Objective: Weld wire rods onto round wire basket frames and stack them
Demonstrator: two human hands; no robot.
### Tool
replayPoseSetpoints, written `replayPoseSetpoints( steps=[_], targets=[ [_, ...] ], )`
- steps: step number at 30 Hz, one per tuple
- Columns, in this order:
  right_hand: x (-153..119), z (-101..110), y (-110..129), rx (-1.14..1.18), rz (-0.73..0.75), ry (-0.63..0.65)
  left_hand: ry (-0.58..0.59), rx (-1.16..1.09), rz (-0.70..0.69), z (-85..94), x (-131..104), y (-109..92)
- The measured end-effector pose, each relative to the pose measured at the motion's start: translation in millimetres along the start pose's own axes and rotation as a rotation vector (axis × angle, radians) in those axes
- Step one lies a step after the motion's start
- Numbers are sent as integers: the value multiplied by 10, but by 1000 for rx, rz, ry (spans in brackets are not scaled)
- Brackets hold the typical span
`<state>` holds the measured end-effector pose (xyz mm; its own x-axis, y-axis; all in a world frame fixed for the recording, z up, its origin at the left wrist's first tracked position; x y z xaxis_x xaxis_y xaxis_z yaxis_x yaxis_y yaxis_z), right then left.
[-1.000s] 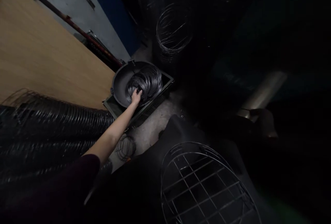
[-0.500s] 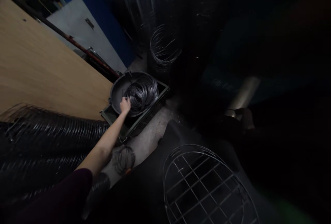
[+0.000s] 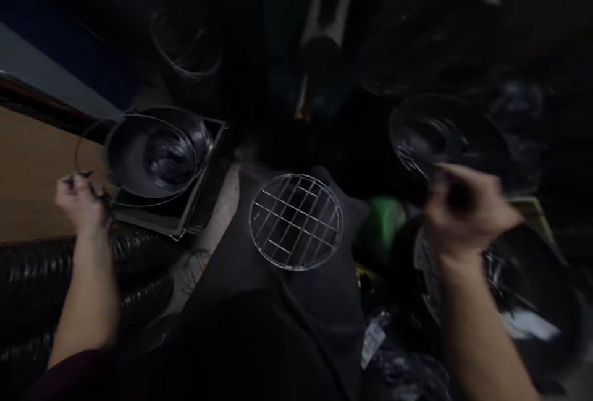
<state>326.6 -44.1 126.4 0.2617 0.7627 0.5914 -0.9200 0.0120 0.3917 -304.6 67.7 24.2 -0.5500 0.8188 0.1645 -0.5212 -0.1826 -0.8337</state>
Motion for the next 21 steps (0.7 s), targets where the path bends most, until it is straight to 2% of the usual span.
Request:
replayPoseSetpoints(
  steps=[2,3,5,7,9,11,13,15,18,19,21],
  targets=[
    [-417,40,361,4,265,133,194,-284,7,-290,-152,-179],
    [-619,-17,625,46,428,235,298,-421,23,-472,-262,-291],
    [-930,-150,1121,140,632,357,491,-598,51,-874,-530,-542],
    [-1098,-258,1454,197,693,398,682,-679,39,-1294,-818,-799],
    [-1204,-333,1561,214,658,457,889,-670,18,-1707,-1096,-1011],
    [-1318,-348,1471,214,566,514,1072,-608,-21,-2063,-1331,-1167],
    [-1446,-280,1257,229,433,499,1218,-522,-91,-2345,-1505,-1277],
    [-1554,-175,924,223,125,400,1325,-416,-196,-2548,-1614,-1357],
    [-1765,-117,395,230,-521,300,1443,-293,-340,-2723,-1685,-1440],
    [-1831,-153,289,253,-677,318,1482,-270,-370,-2755,-1691,-1461],
    [-1894,-287,204,321,-819,412,1564,-220,-400,-2800,-1683,-1491]
  ],
)
Point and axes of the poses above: each hand's wrist, its own x-axis towards the middle knuckle, its own z-axis out of the back of the hand, y = z × x, the point moved 5 cm from there along x, towards the middle knuckle, and after that the axes turned 7 degrees about y, right-handed, at the moved point
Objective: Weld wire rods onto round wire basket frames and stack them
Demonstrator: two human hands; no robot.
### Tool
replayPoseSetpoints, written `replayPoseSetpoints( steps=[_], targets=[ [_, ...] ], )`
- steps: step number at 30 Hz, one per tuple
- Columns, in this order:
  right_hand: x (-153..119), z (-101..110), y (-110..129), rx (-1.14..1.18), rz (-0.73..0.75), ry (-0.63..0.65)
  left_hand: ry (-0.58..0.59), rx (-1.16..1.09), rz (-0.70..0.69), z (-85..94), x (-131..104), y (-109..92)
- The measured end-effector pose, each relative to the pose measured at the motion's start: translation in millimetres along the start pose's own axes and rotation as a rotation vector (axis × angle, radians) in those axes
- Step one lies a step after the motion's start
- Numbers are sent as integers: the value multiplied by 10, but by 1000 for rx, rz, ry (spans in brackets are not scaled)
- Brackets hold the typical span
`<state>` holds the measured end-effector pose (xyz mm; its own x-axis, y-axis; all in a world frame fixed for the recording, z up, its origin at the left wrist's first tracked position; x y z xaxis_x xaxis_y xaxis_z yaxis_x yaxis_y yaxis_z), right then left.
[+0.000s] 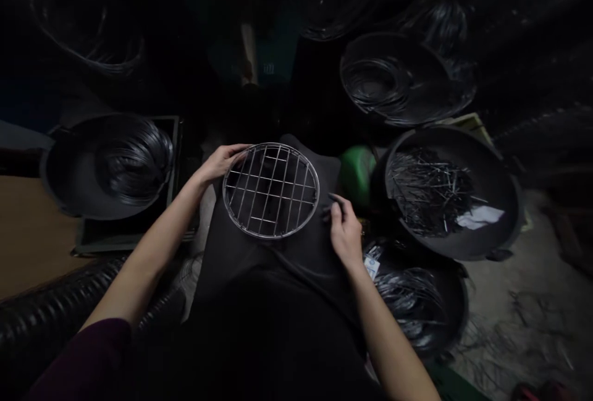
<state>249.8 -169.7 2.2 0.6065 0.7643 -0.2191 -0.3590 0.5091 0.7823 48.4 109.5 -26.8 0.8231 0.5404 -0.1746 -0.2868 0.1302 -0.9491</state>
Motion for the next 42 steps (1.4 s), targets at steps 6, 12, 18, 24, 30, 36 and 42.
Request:
replayPoseSetpoints(
  steps=[6,12,18,24,30,36,42],
  targets=[
    [114,-264,1,85,-48,168,154,161,-5,61,94,36],
    [20,-328,-43,145,-32,164,18,265,-62,12,56,117],
    [19,-389,-146,-25,-89,123,5,249,-144,-25,74,147],
    [-118,-375,-153,-104,19,-100,-152,296,-134,-81,51,250],
    [-401,-374,-130,-282,173,-54,-176,375,-113,-147,51,318],
    [-451,-398,-129,-407,212,124,-166,353,-160,-163,24,296],
    [-434,-436,-121,-443,50,229,-180,265,-180,-174,38,334]
  ],
)
Point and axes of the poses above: each hand's wrist, its own x-axis towards the middle knuckle, its own z-axis out of the back of the hand, y = z × x, the point moved 5 cm from there along x, towards the middle knuckle, and after that the axes turned 7 degrees about y, right-handed, at the moved point
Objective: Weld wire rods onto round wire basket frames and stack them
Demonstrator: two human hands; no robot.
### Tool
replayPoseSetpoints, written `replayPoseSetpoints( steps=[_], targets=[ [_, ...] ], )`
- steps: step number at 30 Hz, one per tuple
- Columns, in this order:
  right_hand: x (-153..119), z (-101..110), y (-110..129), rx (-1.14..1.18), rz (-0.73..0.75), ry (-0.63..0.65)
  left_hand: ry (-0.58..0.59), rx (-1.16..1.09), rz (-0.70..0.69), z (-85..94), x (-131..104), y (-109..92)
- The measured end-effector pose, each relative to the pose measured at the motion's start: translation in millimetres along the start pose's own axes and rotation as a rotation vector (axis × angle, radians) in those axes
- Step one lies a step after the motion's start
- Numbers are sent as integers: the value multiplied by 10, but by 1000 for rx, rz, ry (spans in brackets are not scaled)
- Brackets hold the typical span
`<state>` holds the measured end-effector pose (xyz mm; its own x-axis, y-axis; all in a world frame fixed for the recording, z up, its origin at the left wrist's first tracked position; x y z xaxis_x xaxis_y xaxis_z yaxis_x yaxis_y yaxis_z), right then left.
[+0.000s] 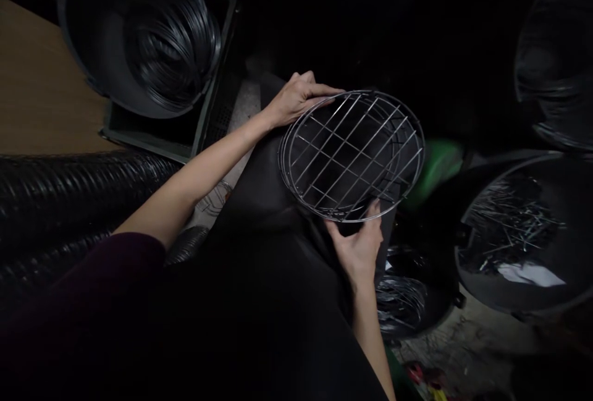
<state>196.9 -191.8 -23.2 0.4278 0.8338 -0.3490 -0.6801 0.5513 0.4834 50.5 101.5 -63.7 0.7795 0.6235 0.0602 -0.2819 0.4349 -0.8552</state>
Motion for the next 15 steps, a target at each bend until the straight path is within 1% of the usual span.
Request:
replayPoseSetpoints(
  steps=[2,3,7,9,10,12,13,14,15],
  targets=[
    [13,-45,4,-9,-80,-10,0,-24,12,-17,7,20],
    [23,-81,16,-21,-96,-18,5,-31,17,-26,12,30],
    [62,-264,77,-113,-68,-57,4,-59,24,-39,29,95],
    [59,-298,60,-141,-73,-76,-16,-82,18,-18,24,113],
    [52,-285,41,-132,-70,-78,-26,-94,13,1,16,105],
    [37,-207,3,-53,-36,-36,-56,-120,1,62,-15,50],
    [30,-139,-12,17,-13,-12,-85,-140,-3,110,-39,5],
    [24,-45,-21,95,4,-15,-119,-170,-5,164,-69,-49],
    [22,70,-22,169,12,-47,-150,-208,0,222,-101,-108]
  ],
)
Point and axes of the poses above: each hand's wrist, its own x-axis towards the middle knuckle, its own z-axis out of the back of the hand, y = z × x, the point moved 5 cm from there along x, towards the middle knuckle, and after that the axes turned 7 degrees about y, right-handed, at the moved point
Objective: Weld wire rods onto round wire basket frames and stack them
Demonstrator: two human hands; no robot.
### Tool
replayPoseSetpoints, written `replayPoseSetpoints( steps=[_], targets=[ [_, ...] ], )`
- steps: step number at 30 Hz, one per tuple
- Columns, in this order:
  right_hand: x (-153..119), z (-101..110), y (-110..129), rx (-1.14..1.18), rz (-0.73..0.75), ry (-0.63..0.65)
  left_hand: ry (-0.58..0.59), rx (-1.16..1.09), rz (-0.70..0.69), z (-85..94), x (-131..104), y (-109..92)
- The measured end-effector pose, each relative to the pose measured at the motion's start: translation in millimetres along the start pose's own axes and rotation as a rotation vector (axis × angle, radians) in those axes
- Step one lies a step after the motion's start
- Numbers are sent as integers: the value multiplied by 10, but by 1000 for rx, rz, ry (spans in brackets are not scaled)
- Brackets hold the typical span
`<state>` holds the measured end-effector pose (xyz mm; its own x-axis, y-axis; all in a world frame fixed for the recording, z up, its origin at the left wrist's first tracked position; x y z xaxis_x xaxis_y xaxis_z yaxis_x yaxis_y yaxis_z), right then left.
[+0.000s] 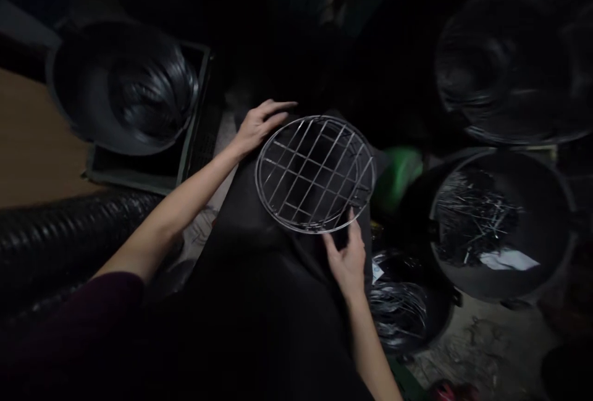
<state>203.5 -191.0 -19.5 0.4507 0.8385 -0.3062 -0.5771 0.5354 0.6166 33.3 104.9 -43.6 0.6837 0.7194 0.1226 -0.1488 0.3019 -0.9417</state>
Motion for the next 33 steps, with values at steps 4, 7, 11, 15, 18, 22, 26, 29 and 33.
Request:
replayPoseSetpoints(
  steps=[4,7,11,15,18,22,26,29,33],
  targets=[
    [124,409,134,180,-57,-204,89,-55,63,73,-59,-317],
    [304,482,248,215,-73,-206,166,38,105,64,-54,-500],
    [388,423,300,308,-74,-185,160,143,120,76,-37,-564],
    [347,374,317,476,-81,-140,219,171,98,76,37,-539],
    [330,398,324,535,-98,-151,300,155,92,46,124,-531],
    [348,373,300,492,-108,-155,314,144,64,44,179,-565],
    [351,315,267,424,-52,-135,311,165,57,55,149,-537],
    [333,279,225,333,-42,-65,314,156,52,24,118,-445],
    [343,206,117,345,-66,-69,257,92,69,-58,100,-302]
  ],
)
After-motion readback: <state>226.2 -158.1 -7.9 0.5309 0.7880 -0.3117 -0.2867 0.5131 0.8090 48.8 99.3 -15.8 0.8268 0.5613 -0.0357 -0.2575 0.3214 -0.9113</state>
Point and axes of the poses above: each hand's wrist, its own x-axis towards the middle knuckle, its own z-axis out of the back of the hand, y = z × x, the point moved 5 cm from there along x, towards the middle knuckle, and after that the axes turned 7 degrees about y, right-handed, at the moved point
